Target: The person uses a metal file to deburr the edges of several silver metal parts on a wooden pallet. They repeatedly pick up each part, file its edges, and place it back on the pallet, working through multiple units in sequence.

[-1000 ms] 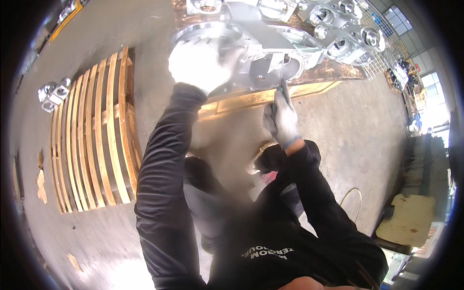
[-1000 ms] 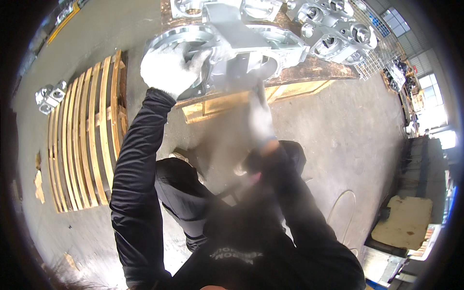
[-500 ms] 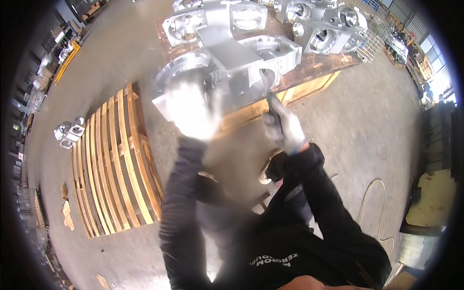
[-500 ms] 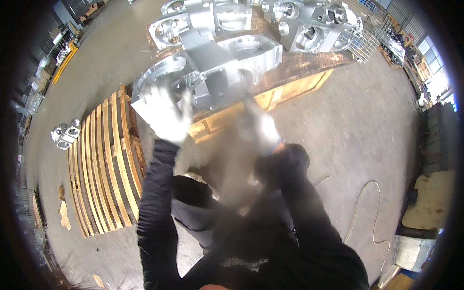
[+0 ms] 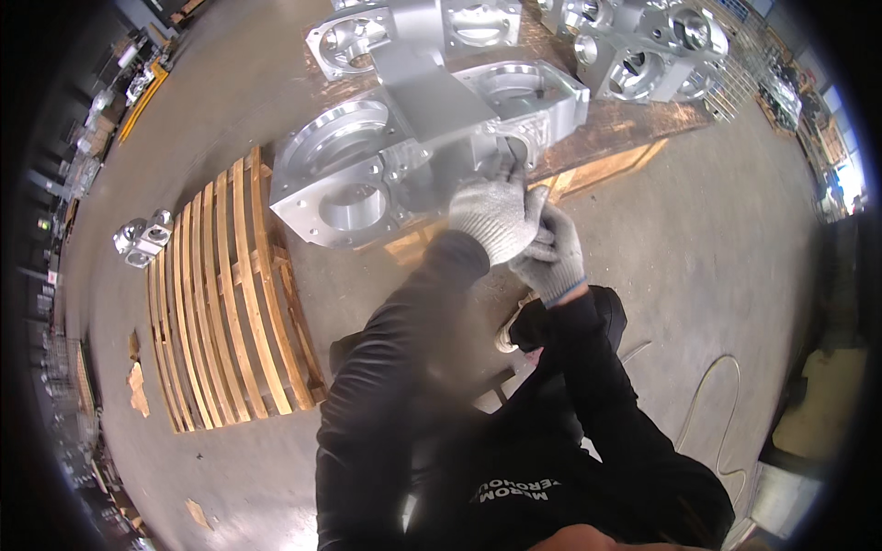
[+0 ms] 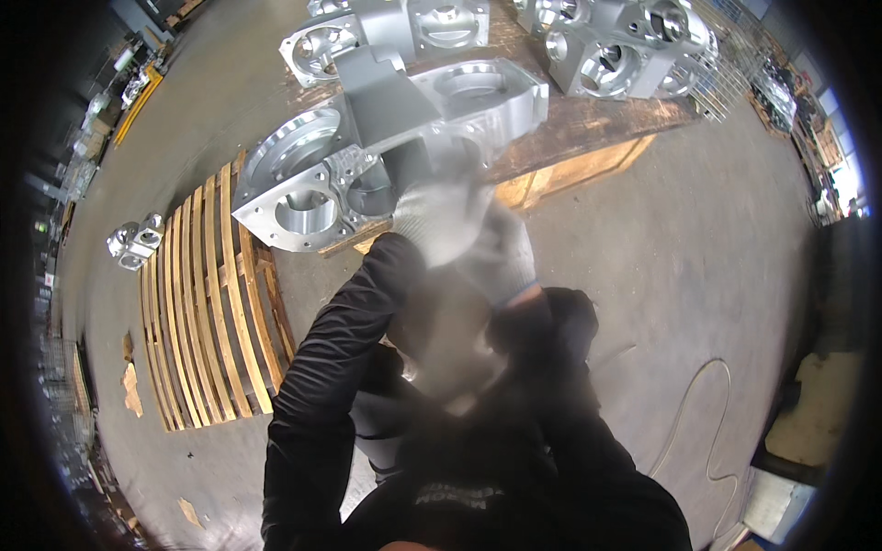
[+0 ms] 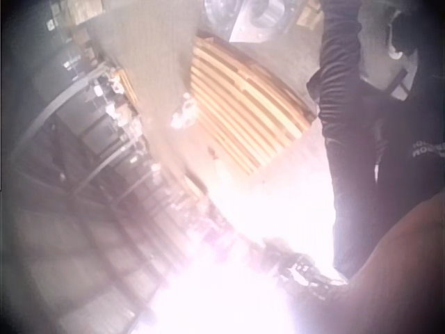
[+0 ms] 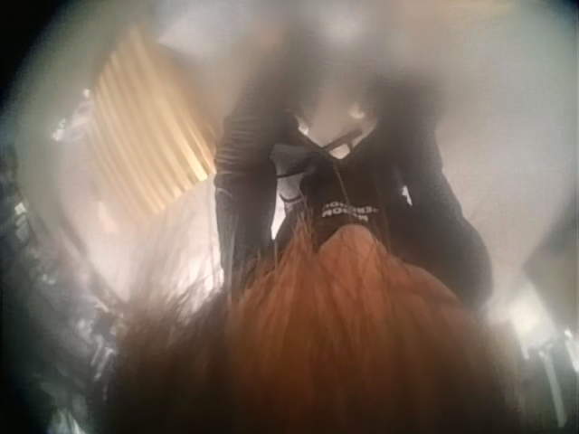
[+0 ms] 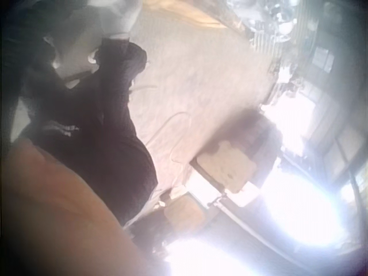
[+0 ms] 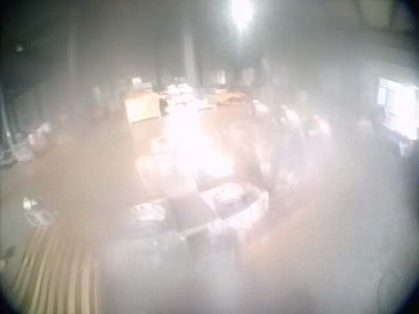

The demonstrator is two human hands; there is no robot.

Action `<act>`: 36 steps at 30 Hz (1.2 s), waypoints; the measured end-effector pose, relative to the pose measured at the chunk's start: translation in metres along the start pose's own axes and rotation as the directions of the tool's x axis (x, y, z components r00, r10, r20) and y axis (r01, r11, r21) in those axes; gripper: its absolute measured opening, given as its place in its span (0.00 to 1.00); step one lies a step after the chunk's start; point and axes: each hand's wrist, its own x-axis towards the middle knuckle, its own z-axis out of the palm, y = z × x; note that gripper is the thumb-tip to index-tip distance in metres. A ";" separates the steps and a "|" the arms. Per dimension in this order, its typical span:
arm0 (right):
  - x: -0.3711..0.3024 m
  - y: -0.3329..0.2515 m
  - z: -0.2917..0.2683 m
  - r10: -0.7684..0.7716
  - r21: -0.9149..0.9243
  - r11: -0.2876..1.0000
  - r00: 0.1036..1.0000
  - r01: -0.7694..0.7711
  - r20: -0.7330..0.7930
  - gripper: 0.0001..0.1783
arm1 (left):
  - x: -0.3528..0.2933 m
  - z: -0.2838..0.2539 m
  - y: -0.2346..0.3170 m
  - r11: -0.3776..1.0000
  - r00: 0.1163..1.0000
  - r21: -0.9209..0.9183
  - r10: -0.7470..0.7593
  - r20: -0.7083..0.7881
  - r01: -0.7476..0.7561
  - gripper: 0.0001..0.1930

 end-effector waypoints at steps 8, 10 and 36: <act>-0.002 -0.001 0.012 -0.194 -0.409 0.902 0.977 0.141 -0.090 0.12 | -0.003 0.013 -0.019 0.902 0.962 -0.340 0.270 -0.034 -0.265 0.33; 0.003 -0.003 0.005 -0.199 -0.582 0.805 0.977 0.120 -0.073 0.13 | -0.006 0.012 -0.015 0.869 0.966 -0.423 0.215 -0.141 -0.255 0.36; -0.003 -0.021 0.033 0.014 -0.004 1.000 0.990 -0.013 0.139 0.16 | -0.001 0.028 -0.009 0.717 0.950 -0.649 0.059 -0.307 -0.254 0.30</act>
